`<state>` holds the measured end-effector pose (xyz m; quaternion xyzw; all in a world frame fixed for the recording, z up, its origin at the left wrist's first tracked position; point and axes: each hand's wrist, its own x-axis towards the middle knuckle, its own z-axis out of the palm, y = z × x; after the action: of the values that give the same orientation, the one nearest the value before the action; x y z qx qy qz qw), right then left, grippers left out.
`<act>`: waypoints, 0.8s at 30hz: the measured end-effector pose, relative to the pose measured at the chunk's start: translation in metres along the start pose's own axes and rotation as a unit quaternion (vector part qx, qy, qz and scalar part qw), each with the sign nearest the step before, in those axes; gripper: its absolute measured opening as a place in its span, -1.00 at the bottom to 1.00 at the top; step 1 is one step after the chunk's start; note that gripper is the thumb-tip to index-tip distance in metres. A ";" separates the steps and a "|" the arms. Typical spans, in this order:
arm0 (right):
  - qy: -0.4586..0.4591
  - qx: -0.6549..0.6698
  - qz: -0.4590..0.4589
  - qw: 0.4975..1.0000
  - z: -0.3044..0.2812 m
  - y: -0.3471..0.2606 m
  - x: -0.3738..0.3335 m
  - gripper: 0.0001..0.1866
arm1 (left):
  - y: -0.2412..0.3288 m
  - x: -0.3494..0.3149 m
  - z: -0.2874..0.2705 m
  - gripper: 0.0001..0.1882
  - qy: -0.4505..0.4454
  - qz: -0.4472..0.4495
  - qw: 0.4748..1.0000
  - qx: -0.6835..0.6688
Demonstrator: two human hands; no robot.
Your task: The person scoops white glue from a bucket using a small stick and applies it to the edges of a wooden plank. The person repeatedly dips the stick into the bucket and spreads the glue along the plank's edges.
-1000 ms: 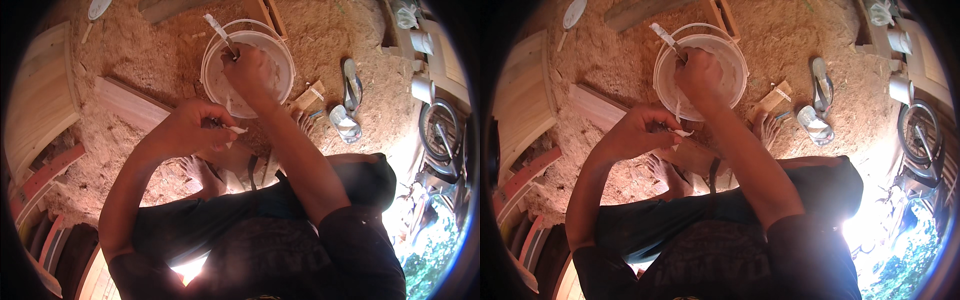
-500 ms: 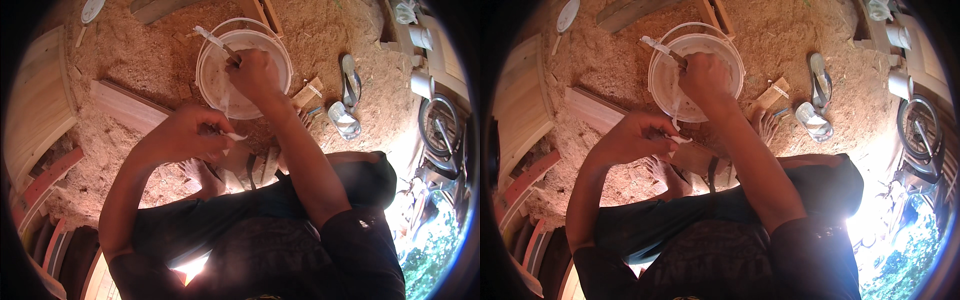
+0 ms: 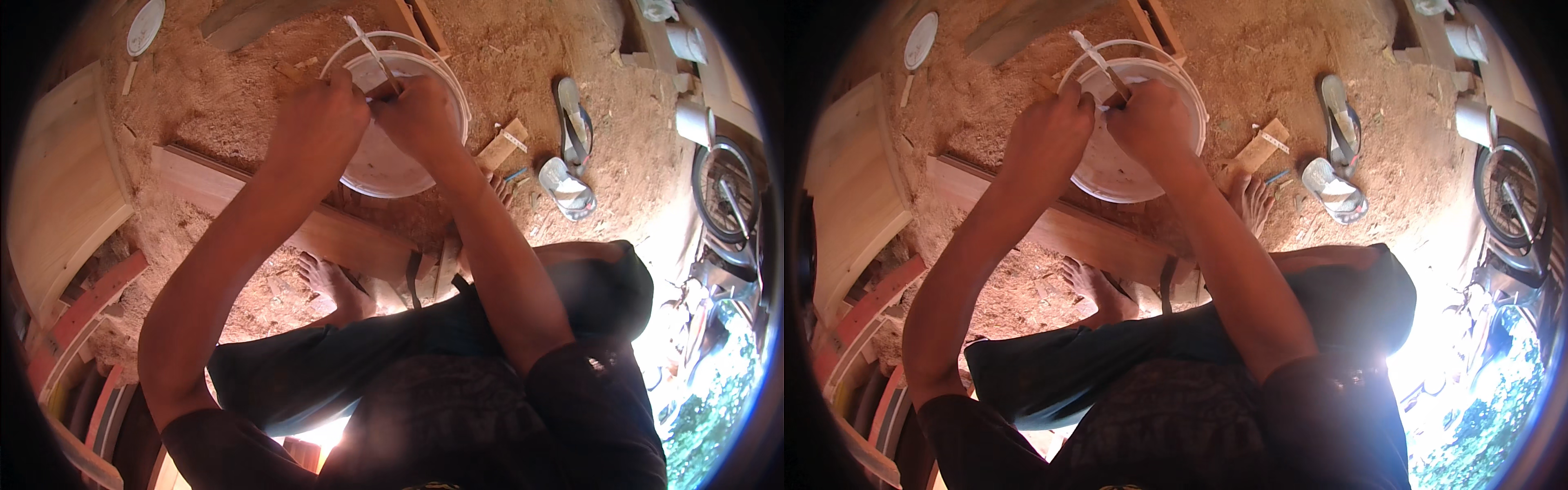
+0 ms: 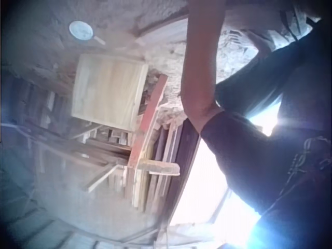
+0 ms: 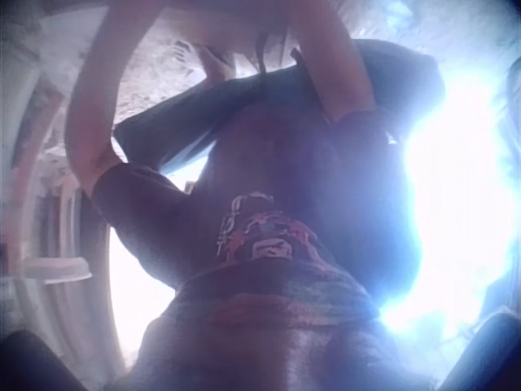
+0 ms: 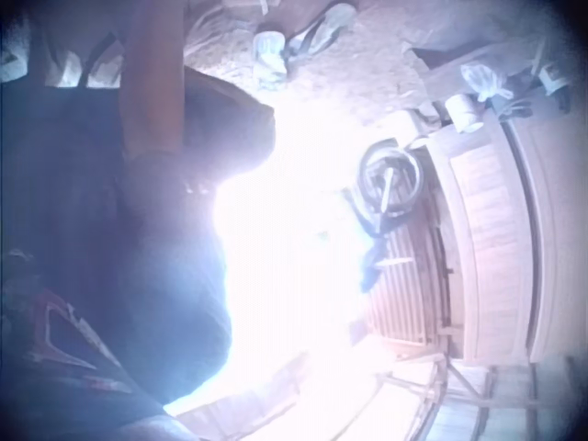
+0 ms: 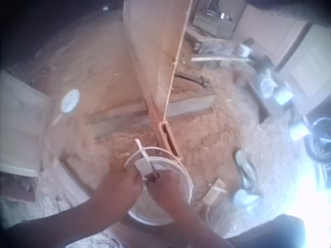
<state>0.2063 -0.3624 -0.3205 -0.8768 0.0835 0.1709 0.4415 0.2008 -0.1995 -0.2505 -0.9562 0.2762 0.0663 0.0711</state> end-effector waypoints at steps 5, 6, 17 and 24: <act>-0.019 0.023 -0.001 1.000 -0.003 -0.001 0.003 -0.84 | 0.003 0.015 0.001 -0.94 -0.056 0.037 0.993 0.102; -0.020 0.019 0.004 1.000 -0.003 0.001 0.004 -0.84 | 0.002 0.016 0.005 -0.95 -0.046 0.045 0.993 0.103; -0.023 0.147 -0.024 0.989 -0.043 -0.014 0.004 -0.71 | -0.008 0.013 0.012 -0.95 -0.056 0.096 0.992 0.065; 0.052 0.294 -0.034 0.954 -0.121 -0.044 0.018 -0.72 | 0.016 0.031 0.008 -0.93 -0.174 0.005 0.984 0.039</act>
<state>0.2633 -0.4333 -0.2278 -0.7185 0.1229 0.0781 0.6802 0.2177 -0.2273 -0.2650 -0.9251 0.2665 0.2217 0.1547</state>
